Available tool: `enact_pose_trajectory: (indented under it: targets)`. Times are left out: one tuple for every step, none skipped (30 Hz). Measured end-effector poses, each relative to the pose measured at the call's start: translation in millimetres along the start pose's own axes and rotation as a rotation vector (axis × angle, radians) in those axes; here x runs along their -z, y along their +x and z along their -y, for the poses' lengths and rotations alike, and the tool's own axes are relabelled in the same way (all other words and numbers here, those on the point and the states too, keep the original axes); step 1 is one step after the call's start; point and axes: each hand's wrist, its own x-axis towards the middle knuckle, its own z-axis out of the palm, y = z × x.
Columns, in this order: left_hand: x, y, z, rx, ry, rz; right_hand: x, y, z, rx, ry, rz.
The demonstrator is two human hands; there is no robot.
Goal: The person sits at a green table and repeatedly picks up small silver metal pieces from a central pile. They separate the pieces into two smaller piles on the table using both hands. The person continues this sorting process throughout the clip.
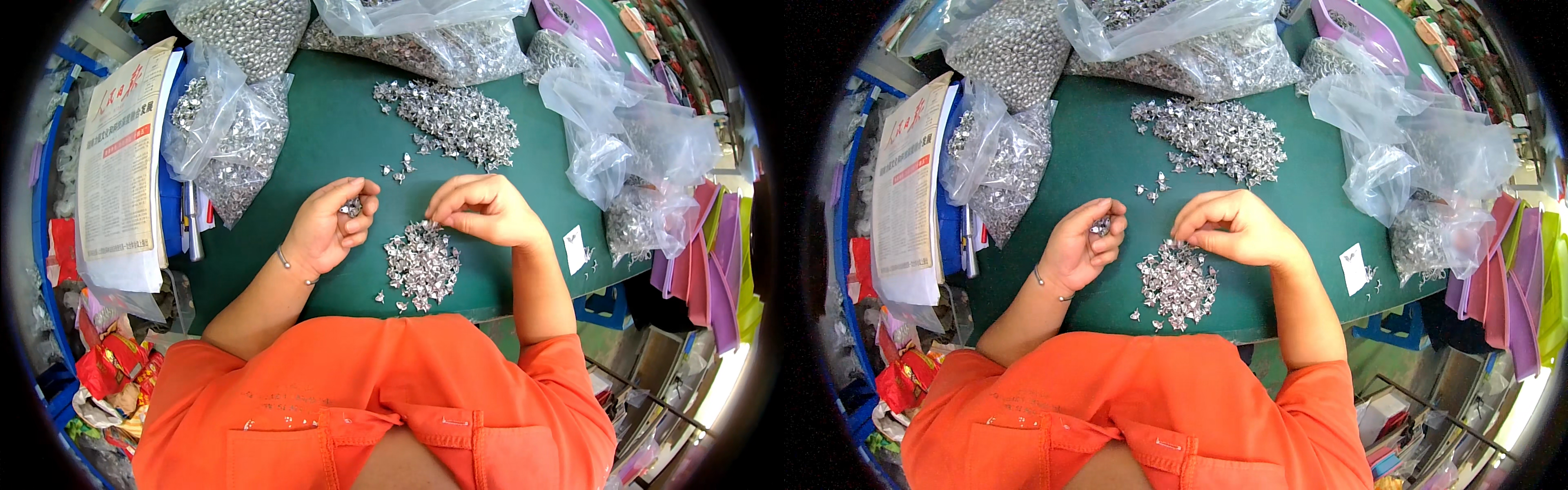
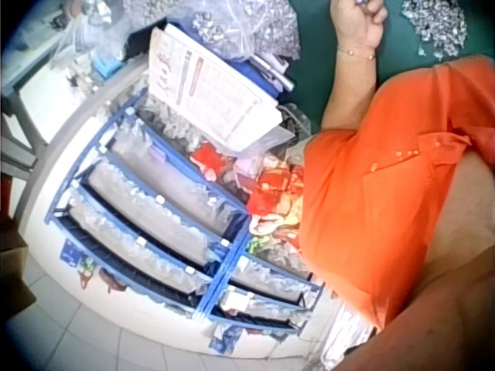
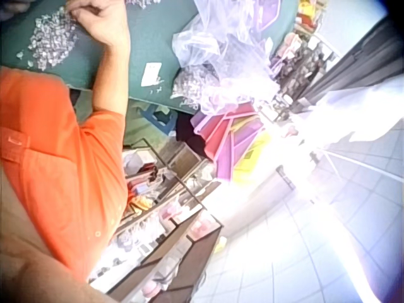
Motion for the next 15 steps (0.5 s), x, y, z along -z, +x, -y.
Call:
enact_pose_trajectory:
  targets:
    - [0, 1, 0, 0.003, 0.003, 0.003, 3, 1, 2, 0.022, -0.105, 0.088]
    - [-1, 1, 0, 0.005, 0.006, 0.007, -1, 6, -3, 0.082, -0.261, 0.0]
    - [-1, 1, 0, 0.007, 0.009, 0.01, -8, 13, -7, 0.099, -0.376, -0.112]
    - [-2, 0, 1, 0.006, 0.008, 0.006, -17, 21, -10, 0.117, -0.487, -0.222]
    - [-2, 0, 0, 0.007, 0.008, 0.007, -22, 28, -14, 0.134, -0.602, -0.335]
    - [-3, 0, -1, 0.008, 0.009, 0.007, -23, 32, -24, 0.207, -0.73, -0.342]
    - [-3, -1, -1, 0.01, 0.007, 0.007, -24, 33, -27, 0.187, -0.716, -0.366]
    - [-2, -1, -1, 0.013, 0.004, 0.006, -25, 33, -30, 0.167, -0.702, -0.389]
    - [-2, -1, -2, 0.016, 0.002, 0.005, -24, 33, -30, 0.146, -0.688, -0.413]
    - [-1, 0, -1, 0.014, 0.008, 0.008, -21, 31, -30, 0.055, -0.584, -0.417]
    - [-1, 0, -1, 0.013, 0.014, 0.011, -20, 26, -34, -0.19, -0.329, -0.424]
    - [-1, 1, 0, 0.011, 0.02, 0.014, -18, 23, -31, -0.266, -0.091, -0.405]
    - [-1, 1, 0, 0.008, 0.022, 0.004, -16, 20, -27, -0.338, 0.148, -0.381]
    - [-1, 0, 0, 0.005, 0.025, -0.005, -15, 18, -24, -0.358, 0.23, -0.373]
    - [-1, 0, 1, 0.002, 0.027, -0.014, -13, 15, -23, -0.378, 0.312, -0.365]
